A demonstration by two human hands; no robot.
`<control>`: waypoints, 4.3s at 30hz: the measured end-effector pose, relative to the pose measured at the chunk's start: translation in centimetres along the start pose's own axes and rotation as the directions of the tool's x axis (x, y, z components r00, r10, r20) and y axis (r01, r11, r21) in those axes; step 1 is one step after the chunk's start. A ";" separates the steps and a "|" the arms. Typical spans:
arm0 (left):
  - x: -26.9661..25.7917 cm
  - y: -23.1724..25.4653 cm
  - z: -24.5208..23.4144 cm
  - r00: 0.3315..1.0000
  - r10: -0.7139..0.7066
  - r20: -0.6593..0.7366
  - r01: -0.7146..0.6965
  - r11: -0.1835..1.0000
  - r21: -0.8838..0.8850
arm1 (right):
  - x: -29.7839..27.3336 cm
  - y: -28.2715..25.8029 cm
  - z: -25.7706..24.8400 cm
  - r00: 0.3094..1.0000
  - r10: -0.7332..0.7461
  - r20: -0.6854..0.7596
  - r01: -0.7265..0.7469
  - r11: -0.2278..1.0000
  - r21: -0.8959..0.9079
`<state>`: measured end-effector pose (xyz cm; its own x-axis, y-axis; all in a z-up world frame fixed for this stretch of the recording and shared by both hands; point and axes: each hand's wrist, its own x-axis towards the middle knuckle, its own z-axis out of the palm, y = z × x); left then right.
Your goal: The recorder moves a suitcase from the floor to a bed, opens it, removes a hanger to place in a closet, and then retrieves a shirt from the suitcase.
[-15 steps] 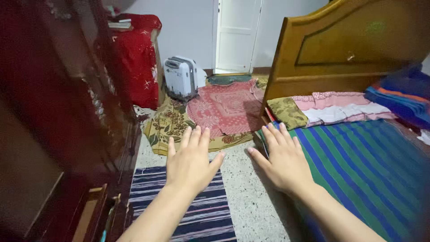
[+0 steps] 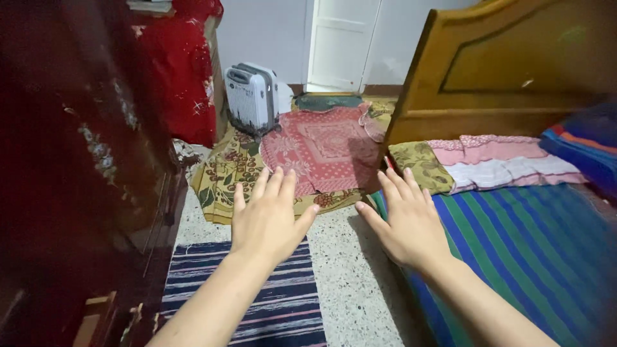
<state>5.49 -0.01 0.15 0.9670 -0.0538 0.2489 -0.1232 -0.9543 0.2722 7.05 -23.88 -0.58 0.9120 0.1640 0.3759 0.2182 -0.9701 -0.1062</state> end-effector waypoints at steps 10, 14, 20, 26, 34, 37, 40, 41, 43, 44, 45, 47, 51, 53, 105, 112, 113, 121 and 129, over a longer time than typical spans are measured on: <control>5.0 -0.6 2.6 0.996 -0.084 0.020 0.083 0.996 0.007 | 5.5 0.3 2.6 0.996 -0.087 0.016 0.085 0.991 0.108; 7.2 -1.0 3.0 0.990 -0.128 -0.067 0.127 0.992 -0.021 | 7.8 0.7 3.2 0.991 -0.136 -0.014 0.137 0.983 0.124; 9.1 -1.7 3.3 0.974 -0.225 -0.030 0.222 0.972 -0.077 | 10.2 1.3 5.2 0.989 -0.145 0.015 0.140 0.973 0.184; 10.5 -2.9 3.9 0.949 -0.316 0.015 0.315 0.937 -0.150 | 13.0 1.7 6.7 0.984 -0.165 0.059 0.150 0.966 0.210; 14.9 -5.6 5.4 0.935 -0.355 0.027 0.355 0.923 -0.149 | 18.0 1.4 8.9 0.988 -0.151 0.040 0.138 0.963 0.233; 17.6 -6.7 5.6 0.937 -0.348 0.026 0.347 0.923 -0.164 | 19.9 1.3 9.6 0.990 -0.135 0.033 0.124 0.963 0.240; 20.4 -7.2 5.8 0.930 -0.359 0.080 0.367 0.922 -0.125 | 21.9 1.6 10.2 0.995 -0.090 0.031 0.080 0.970 0.229; 21.3 -7.3 5.6 0.927 -0.363 0.093 0.372 0.921 -0.118 | 22.6 1.7 10.3 0.996 -0.085 0.003 0.082 0.969 0.233; 22.4 -7.5 5.3 0.928 -0.352 0.120 0.364 0.926 -0.103 | 23.0 1.8 10.6 0.998 -0.059 -0.017 0.061 0.969 0.238; 23.0 -7.6 5.2 0.927 -0.349 0.134 0.363 0.927 -0.098 | 23.2 1.8 10.5 0.999 -0.049 -0.018 0.052 0.971 0.235; 23.5 -7.6 5.0 0.926 -0.347 0.148 0.362 0.928 -0.093 | 23.4 1.8 10.4 0.999 -0.039 -0.019 0.042 0.972 0.231; 23.8 -6.9 4.9 0.920 -0.356 0.165 0.372 0.925 -0.081 | 23.6 2.2 10.3 0.999 -0.038 -0.014 0.040 0.975 0.220; 24.9 -7.2 6.0 0.932 -0.312 0.183 0.336 0.934 -0.120 | 23.8 3.7 11.3 0.999 -0.019 -0.032 0.024 0.981 0.193; 25.1 -6.9 6.4 0.940 -0.296 0.171 0.319 0.940 -0.124 | 23.8 4.0 11.1 1.000 0.019 -0.015 -0.016 0.982 0.190; 11.5 23.2 14.6 0.245 0.943 0.224 -0.769 0.330 -0.548 | -17.9 -2.8 -5.7 -0.115 0.895 -0.432 -0.976 -0.183 -0.120; 10.7 25.1 14.9 0.202 0.950 0.236 -0.801 0.299 -0.518 | -19.7 -2.7 -6.8 -0.153 0.878 -0.454 -0.968 -0.226 -0.112; 10.8 25.3 14.8 0.199 0.950 0.239 -0.797 0.299 -0.524 | -19.7 -2.5 -7.0 -0.164 0.878 -0.450 -0.965 -0.238 -0.112; 12.9 25.9 14.6 0.307 0.937 0.165 -0.795 0.348 -0.497 | -18.8 2.1 -7.0 0.007 0.897 -0.442 -0.984 -0.073 -0.163; 18.0 22.9 13.2 0.530 0.833 0.160 -0.711 0.539 -0.451 | -13.8 9.1 -5.9 0.283 0.905 -0.318 -0.948 0.214 -0.234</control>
<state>22.99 -26.75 -1.42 0.4455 -0.8703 0.2099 -0.8546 -0.3436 0.3893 -5.62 -36.07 -1.36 0.3447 -0.8883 0.3033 -0.8995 -0.4051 -0.1640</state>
